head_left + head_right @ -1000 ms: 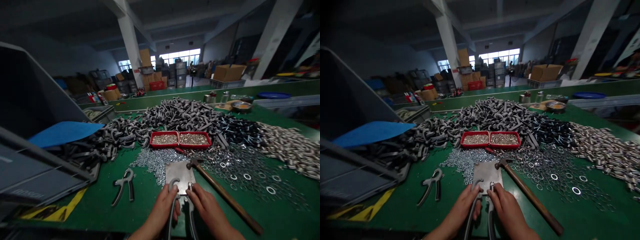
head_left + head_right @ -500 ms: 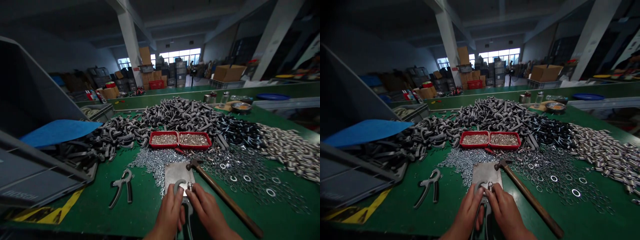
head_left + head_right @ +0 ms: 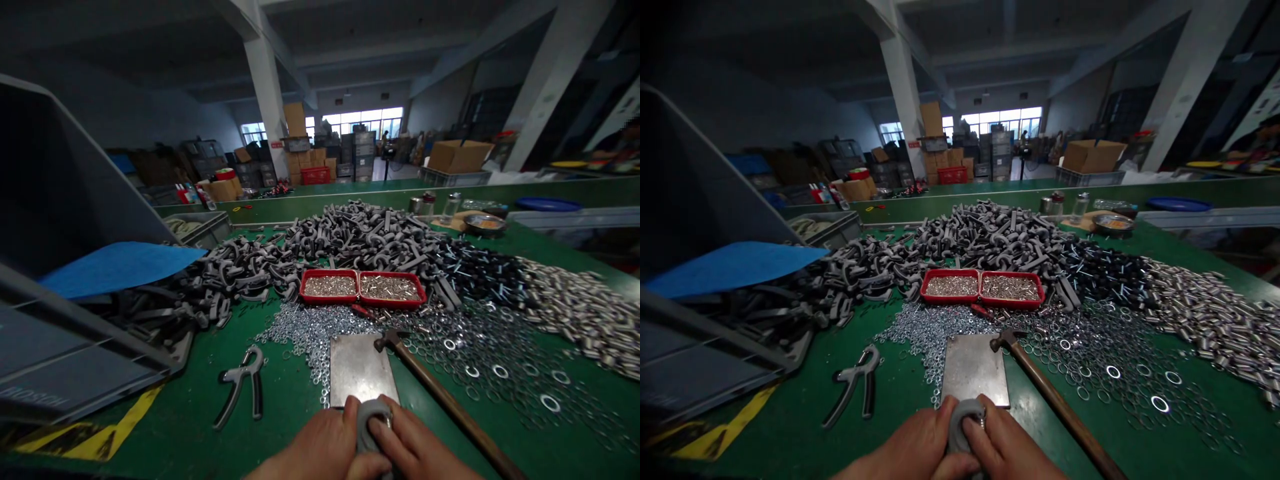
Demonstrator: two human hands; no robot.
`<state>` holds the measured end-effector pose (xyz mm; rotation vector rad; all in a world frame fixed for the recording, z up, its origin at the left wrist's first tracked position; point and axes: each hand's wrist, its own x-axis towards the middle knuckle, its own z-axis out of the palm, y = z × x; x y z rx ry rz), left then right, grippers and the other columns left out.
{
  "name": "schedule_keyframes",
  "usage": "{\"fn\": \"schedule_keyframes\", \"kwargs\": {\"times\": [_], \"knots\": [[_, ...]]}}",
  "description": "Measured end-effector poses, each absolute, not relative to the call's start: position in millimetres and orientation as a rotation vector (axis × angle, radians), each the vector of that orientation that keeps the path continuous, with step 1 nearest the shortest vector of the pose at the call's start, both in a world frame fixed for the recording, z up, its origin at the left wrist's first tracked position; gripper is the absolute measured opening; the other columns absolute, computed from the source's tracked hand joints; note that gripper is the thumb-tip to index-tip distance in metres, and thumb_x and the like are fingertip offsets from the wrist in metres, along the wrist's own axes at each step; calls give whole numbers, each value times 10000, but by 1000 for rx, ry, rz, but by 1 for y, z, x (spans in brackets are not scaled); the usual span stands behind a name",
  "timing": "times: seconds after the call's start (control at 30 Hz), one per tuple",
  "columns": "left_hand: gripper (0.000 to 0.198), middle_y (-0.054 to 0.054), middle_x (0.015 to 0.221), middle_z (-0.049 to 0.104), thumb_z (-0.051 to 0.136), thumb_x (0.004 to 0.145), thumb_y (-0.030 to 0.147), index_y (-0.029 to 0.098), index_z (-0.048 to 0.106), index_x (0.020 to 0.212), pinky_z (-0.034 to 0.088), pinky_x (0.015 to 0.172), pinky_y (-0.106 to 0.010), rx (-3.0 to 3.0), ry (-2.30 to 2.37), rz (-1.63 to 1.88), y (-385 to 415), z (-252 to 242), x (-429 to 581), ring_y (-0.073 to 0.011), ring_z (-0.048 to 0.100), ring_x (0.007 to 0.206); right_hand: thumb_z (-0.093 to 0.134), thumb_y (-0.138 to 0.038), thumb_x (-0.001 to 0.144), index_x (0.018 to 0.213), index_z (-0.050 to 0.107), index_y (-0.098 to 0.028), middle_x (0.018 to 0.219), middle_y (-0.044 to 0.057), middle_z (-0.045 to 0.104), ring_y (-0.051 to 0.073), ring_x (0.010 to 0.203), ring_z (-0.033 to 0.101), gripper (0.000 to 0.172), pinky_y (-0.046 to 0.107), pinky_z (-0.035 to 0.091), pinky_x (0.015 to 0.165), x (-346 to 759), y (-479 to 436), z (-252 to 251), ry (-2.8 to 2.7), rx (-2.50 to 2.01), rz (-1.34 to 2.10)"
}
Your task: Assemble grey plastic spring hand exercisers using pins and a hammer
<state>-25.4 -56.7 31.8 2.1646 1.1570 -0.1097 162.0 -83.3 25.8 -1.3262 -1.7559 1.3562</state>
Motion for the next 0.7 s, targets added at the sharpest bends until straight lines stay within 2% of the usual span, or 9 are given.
{"fn": "schedule_keyframes", "kwargs": {"times": [0.07,0.17,0.23,0.27,0.33,0.4,0.5,0.6,0.7], "knots": [[586,-228,1040,715,521,897,557,89,487,1248,524,770,-404,2217,1152,-65,-43,30,-24,-373,696,956,417,-469,977,1067,633,-206,1039,84,704,239,1012,647,353,344,489,915,161,-72,24,-1808,-1354,1267],[602,-183,1085,716,477,914,601,131,470,1290,530,761,-371,2248,1152,23,-7,22,-23,-337,699,969,385,-420,1004,983,650,-204,931,51,730,209,902,683,343,304,521,817,166,-35,16,-2019,-1435,1006],[588,-169,1093,718,495,901,619,153,521,1259,535,752,-370,2335,1171,-6,21,16,-23,-331,706,947,472,-393,977,984,663,-198,894,46,738,205,848,688,272,290,520,768,179,0,13,-2153,-1513,772],[559,-162,1066,727,517,890,619,162,570,1207,536,751,-377,2394,1190,-38,35,15,-23,-333,710,923,517,-370,957,1020,666,-195,942,59,740,212,883,683,238,294,513,787,189,18,13,-2176,-1546,665],[452,-141,955,746,551,887,584,177,659,1051,534,757,-386,2494,1220,-84,60,17,-21,-330,715,866,542,-323,944,1076,668,-188,1067,94,720,230,1004,652,227,317,483,870,214,52,17,-2152,-1594,506],[371,-132,870,745,550,911,523,182,692,942,527,775,-390,2551,1230,-72,83,23,-15,-324,712,851,510,-288,959,1022,692,-176,1066,108,708,236,1042,629,222,331,457,913,241,82,22,-2132,-1653,363],[298,-145,955,739,520,956,421,181,693,997,516,815,-394,2607,1225,13,122,37,8,-315,697,923,517,-254,953,935,719,-164,1006,119,699,250,1030,613,221,343,447,919,268,119,23,-2141,-1742,201],[230,-140,1039,718,496,984,294,170,684,1029,509,875,-401,2650,1246,70,170,44,45,-277,674,990,538,-246,946,938,727,-170,1064,138,681,275,1085,569,204,362,447,911,269,151,16,-2190,-1797,75],[205,-98,1129,676,558,974,293,155,653,1092,518,928,-431,2673,1279,66,210,38,80,-228,646,1037,579,-240,929,946,712,-155,1066,131,676,269,1070,571,158,379,459,890,257,177,3,-2262,-1822,16]]}}
